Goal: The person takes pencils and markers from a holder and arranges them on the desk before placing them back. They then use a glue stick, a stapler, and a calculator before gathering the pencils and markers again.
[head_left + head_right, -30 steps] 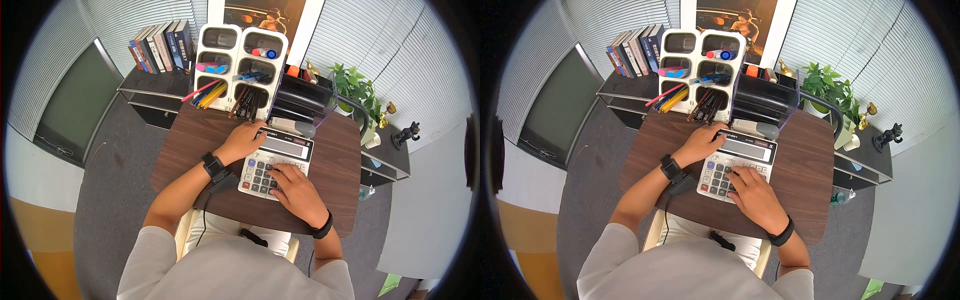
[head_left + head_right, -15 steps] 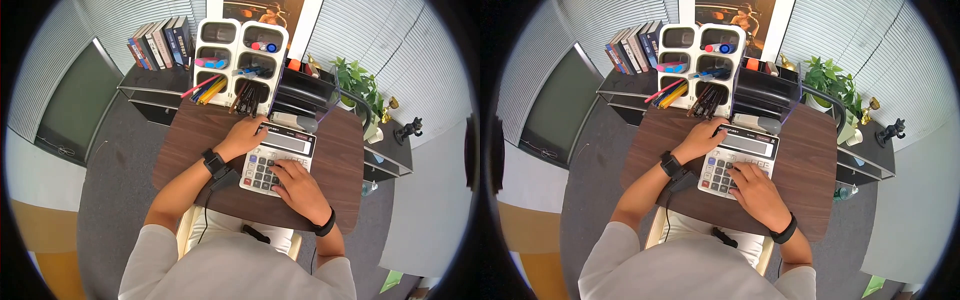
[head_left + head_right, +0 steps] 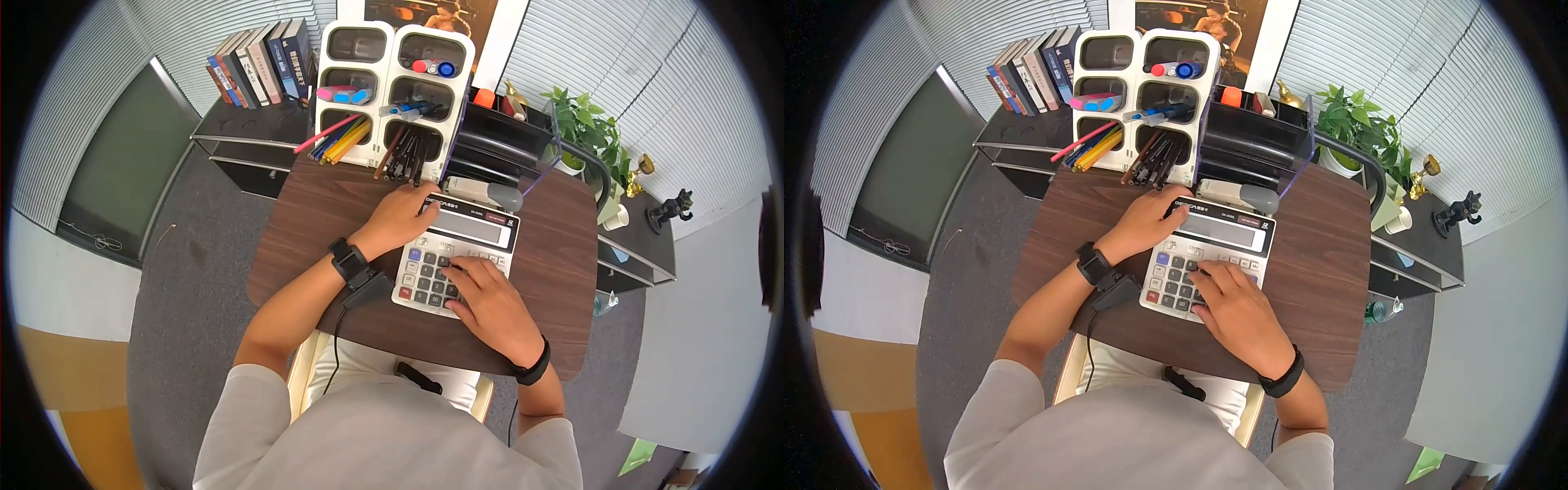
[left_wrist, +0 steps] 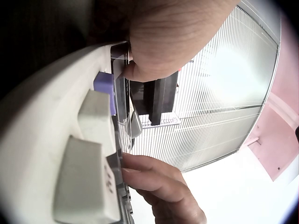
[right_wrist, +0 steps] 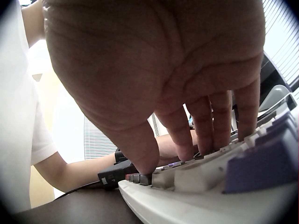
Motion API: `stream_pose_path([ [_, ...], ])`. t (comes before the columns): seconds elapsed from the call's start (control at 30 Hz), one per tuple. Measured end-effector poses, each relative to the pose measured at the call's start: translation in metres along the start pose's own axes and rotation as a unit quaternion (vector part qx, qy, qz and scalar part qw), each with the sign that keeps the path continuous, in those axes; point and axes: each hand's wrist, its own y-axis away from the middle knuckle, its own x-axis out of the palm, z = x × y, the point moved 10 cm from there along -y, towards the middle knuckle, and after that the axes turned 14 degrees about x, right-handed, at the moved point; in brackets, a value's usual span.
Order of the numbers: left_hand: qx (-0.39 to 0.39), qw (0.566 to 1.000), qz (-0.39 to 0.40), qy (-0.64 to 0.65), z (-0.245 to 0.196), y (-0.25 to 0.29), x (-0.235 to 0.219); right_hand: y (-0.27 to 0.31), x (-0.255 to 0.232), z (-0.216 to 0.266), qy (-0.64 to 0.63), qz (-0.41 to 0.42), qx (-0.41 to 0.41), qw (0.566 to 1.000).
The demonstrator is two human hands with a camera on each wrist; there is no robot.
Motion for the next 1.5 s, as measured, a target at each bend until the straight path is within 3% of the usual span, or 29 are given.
stream_pose_path([
  [1.5, 0.008, 1.000, -0.008, -0.002, -0.0031, -0.0005, -0.0020, -0.0004, -0.0009, 0.0004, 0.004, -0.005, -0.001, 1.000],
])
